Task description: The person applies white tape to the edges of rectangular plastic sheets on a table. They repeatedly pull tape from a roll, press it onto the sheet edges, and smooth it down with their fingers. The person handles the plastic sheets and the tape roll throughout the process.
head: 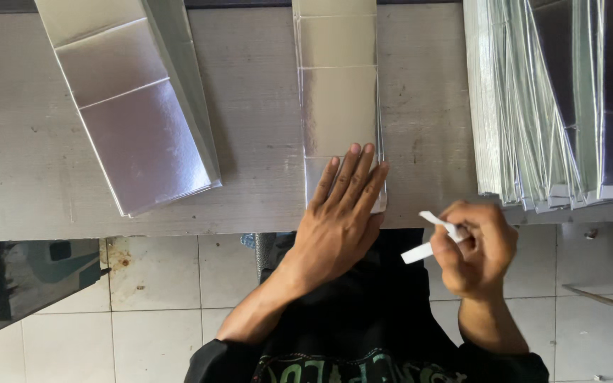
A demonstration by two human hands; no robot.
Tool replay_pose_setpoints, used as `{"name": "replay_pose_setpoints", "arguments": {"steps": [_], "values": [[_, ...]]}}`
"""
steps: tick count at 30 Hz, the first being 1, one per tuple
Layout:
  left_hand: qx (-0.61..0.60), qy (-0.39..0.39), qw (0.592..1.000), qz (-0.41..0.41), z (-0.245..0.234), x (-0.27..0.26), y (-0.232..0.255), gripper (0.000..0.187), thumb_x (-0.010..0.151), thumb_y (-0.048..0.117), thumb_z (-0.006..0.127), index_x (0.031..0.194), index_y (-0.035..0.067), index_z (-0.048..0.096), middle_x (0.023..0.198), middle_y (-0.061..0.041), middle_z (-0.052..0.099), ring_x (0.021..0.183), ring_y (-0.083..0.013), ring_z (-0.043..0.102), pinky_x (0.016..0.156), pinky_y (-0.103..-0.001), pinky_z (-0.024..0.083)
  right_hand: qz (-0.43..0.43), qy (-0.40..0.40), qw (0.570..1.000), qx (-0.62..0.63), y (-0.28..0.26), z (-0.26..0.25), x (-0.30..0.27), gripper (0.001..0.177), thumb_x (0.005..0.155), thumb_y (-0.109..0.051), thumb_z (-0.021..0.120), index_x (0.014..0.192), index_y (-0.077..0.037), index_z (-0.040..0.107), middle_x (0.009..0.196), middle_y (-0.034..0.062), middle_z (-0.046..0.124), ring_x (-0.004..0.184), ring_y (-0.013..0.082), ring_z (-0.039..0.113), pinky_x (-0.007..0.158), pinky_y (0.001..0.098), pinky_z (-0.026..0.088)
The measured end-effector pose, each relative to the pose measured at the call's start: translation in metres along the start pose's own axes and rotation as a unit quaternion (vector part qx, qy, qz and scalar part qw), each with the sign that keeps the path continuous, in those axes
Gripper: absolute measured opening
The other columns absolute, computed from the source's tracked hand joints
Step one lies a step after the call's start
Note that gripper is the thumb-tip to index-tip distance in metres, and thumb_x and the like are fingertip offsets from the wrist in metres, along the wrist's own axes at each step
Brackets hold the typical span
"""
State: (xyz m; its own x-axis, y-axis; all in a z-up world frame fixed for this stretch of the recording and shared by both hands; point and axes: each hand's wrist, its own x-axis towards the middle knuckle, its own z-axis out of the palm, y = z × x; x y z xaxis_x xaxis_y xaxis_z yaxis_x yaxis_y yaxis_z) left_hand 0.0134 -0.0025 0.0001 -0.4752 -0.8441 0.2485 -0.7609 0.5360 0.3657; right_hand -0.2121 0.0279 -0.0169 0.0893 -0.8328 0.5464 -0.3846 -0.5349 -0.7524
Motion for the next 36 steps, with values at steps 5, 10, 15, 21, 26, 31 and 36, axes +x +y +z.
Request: {"name": "replay_pose_setpoints", "arguments": {"steps": [5, 10, 15, 21, 26, 31, 36], "values": [[-0.056, -0.020, 0.997, 0.051, -0.005, -0.004, -0.019, 0.062, 0.100, 0.015, 0.072, 0.153, 0.004, 0.042, 0.162, -0.018, 0.037, 0.153, -0.0320, 0.034, 0.129, -0.045, 0.029, 0.202, -0.086, 0.976, -0.007, -0.020, 0.014, 0.020, 0.029, 0.091, -0.026, 0.063, 0.103, -0.007, 0.045, 0.072, 0.0023, 0.059, 0.056, 0.0068, 0.032, 0.046, 0.0220, 0.024], [-0.124, 0.003, 0.989, 0.082, -0.022, -0.001, -0.023, 0.053, 0.086, 0.009, 0.081, 0.133, 0.004, 0.058, 0.137, -0.018, 0.065, 0.133, -0.0327, 0.060, 0.117, -0.044, 0.046, 0.231, -0.092, 0.966, 0.065, -0.020, 0.015, 0.019, 0.026, 0.092, -0.016, 0.062, 0.105, -0.008, 0.042, 0.077, 0.0032, 0.053, 0.061, 0.0093, 0.043, 0.056, 0.0238, 0.036], [-0.173, 0.064, 0.978, 0.093, -0.035, 0.003, -0.016, 0.027, 0.097, 0.011, 0.073, 0.121, 0.001, 0.064, 0.126, -0.017, 0.069, 0.124, -0.0334, 0.066, 0.111, -0.046, 0.052, 0.227, -0.091, 0.961, 0.132, -0.022, 0.018, 0.021, 0.031, 0.091, -0.015, 0.061, 0.109, -0.011, 0.036, 0.079, 0.0054, 0.059, 0.068, 0.0117, 0.049, 0.065, 0.0266, 0.040], [-0.209, 0.179, 0.950, 0.148, -0.041, 0.000, 0.008, 0.012, 0.100, 0.003, 0.069, 0.111, 0.000, 0.069, 0.120, -0.018, 0.071, 0.119, -0.0352, 0.070, 0.107, -0.047, 0.058, 0.222, -0.072, 0.950, 0.209, -0.039, 0.030, 0.026, 0.035, 0.091, -0.019, 0.064, 0.108, -0.013, 0.034, 0.080, 0.0004, 0.046, 0.063, 0.0083, 0.039, 0.056, 0.0234, 0.033], [-0.267, 0.191, 0.933, 0.148, -0.039, -0.002, 0.012, 0.026, 0.096, 0.006, 0.076, 0.117, 0.002, 0.061, 0.122, -0.018, 0.068, 0.124, -0.0371, 0.068, 0.102, -0.040, 0.062, 0.157, -0.031, 0.971, 0.178, -0.051, 0.026, 0.033, 0.028, 0.096, -0.010, 0.058, 0.105, -0.012, 0.031, 0.073, -0.0014, 0.035, 0.057, 0.0080, 0.035, 0.051, 0.0241, 0.029], [-0.260, 0.309, 0.911, 0.080, -0.016, -0.019, -0.001, 0.024, 0.093, 0.023, 0.067, 0.108, 0.006, 0.061, 0.114, -0.023, 0.066, 0.110, -0.0356, 0.068, 0.096, -0.046, 0.057, 0.033, 0.212, 0.972, 0.096, -0.016, -0.013, -0.007, 0.052, 0.069, 0.015, 0.066, 0.111, -0.011, 0.050, 0.095, -0.0014, 0.063, 0.082, 0.0056, 0.065, 0.069, 0.0087, 0.054], [-0.206, 0.224, 0.952, -0.035, -0.013, -0.014, -0.015, 0.023, 0.094, 0.010, 0.069, 0.116, 0.007, 0.062, 0.125, -0.015, 0.064, 0.116, -0.0325, 0.061, 0.100, -0.044, 0.051, 0.047, 0.224, 0.973, -0.031, -0.055, -0.076, 0.050, 0.026, 0.098, -0.010, 0.055, 0.113, -0.016, 0.034, 0.077, 0.0012, 0.036, 0.057, 0.0116, 0.039, 0.054, 0.0254, 0.031]]}}
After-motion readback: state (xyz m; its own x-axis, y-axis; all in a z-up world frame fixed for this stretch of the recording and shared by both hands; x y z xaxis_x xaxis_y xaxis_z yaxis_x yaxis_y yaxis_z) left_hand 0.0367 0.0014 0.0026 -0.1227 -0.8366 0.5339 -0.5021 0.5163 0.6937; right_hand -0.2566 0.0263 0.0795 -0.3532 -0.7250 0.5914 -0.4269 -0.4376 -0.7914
